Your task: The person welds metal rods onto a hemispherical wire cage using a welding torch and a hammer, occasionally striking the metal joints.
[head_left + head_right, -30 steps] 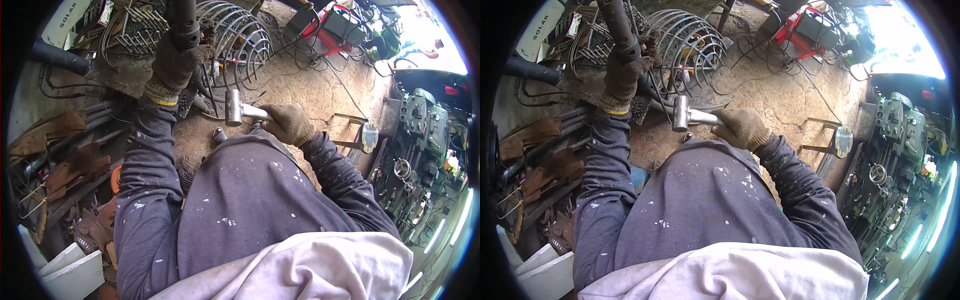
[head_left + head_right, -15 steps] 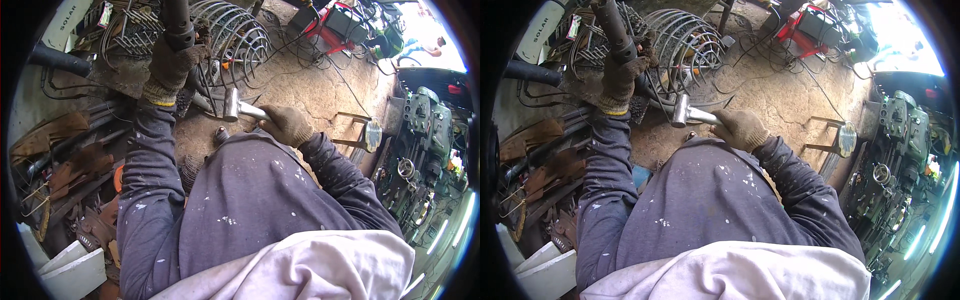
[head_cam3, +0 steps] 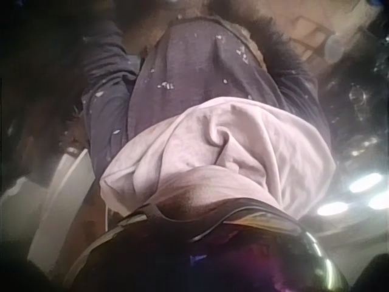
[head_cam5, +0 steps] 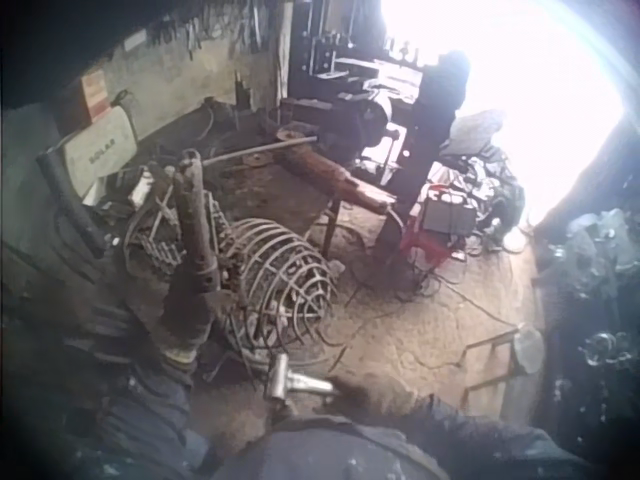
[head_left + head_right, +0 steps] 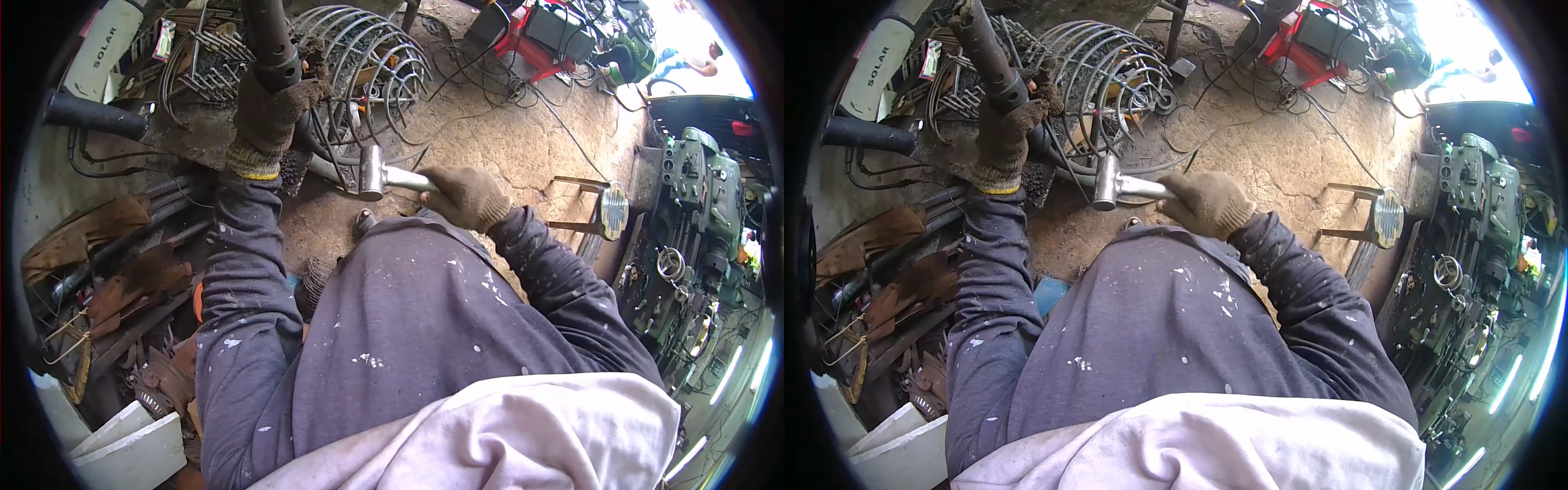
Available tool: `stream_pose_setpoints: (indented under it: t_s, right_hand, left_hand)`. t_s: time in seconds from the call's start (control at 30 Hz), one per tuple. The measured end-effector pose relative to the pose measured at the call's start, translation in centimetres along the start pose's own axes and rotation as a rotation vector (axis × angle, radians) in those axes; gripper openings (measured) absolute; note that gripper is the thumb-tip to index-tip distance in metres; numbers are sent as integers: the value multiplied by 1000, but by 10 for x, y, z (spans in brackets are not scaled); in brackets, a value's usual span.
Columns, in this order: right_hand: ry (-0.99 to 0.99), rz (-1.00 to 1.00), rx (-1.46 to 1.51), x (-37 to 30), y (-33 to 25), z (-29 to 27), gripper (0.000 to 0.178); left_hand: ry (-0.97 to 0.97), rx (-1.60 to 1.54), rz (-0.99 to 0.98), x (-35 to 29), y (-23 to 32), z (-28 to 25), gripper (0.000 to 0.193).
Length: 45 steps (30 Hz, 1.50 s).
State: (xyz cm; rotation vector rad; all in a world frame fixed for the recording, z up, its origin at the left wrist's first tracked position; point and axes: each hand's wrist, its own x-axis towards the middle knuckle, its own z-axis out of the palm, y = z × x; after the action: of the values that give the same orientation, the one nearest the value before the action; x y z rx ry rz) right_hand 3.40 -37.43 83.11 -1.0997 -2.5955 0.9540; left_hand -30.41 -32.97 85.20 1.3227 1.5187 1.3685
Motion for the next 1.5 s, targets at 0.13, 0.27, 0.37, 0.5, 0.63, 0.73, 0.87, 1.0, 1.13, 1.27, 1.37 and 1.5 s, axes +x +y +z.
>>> stream_pose_setpoints:
  t_s: [0.13, 0.27, 0.37, 0.5, 0.63, 0.73, 0.87, 1.0, 1.13, 1.27, 1.37, 1.5]
  right_hand:
    - [-23, -49, 121, -19, 1, 1, 40]
    - [88, 284, 407, -39, 10, 9, 38]
    - [279, 505, 672, -32, 14, -5, 38]
    - [425, 514, 598, 12, 42, -49, 43]
    - [319, 393, 491, 83, 59, -108, 43]
    - [222, 282, 307, 144, 87, -129, 46]
    - [117, 63, 125, 226, 118, -146, 40]
    - [-45, 54, 165, 289, 124, -154, 50]
    - [-230, 235, 229, 287, 51, -183, 82]
    - [-177, -15, -122, 329, 62, -170, 72]
    - [-198, -57, -340, 335, 53, -165, 56]
    - [-142, 0, -451, 307, 38, -162, 42]
  left_hand:
    - [-5, 8, -27, 0, 8, 4, 54]
    - [-2, -37, 8, 1, 6, 7, 52]
    - [32, -150, 29, -3, 7, 10, 50]
    - [54, -325, 6, -13, 9, 14, 42]
    - [204, -494, 0, -41, 18, 16, 38]
    - [520, -538, 7, -62, 5, 16, 38]
    - [547, -733, 68, -104, 23, 32, 36]
    - [755, -677, 143, -137, 43, 69, 37]
    - [1026, -551, 44, -191, 39, 98, 42]
    - [1170, -556, 82, -187, 48, 116, 45]
    - [1141, -526, 24, -196, 55, 117, 45]
    - [1219, -592, 79, -197, 44, 104, 44]
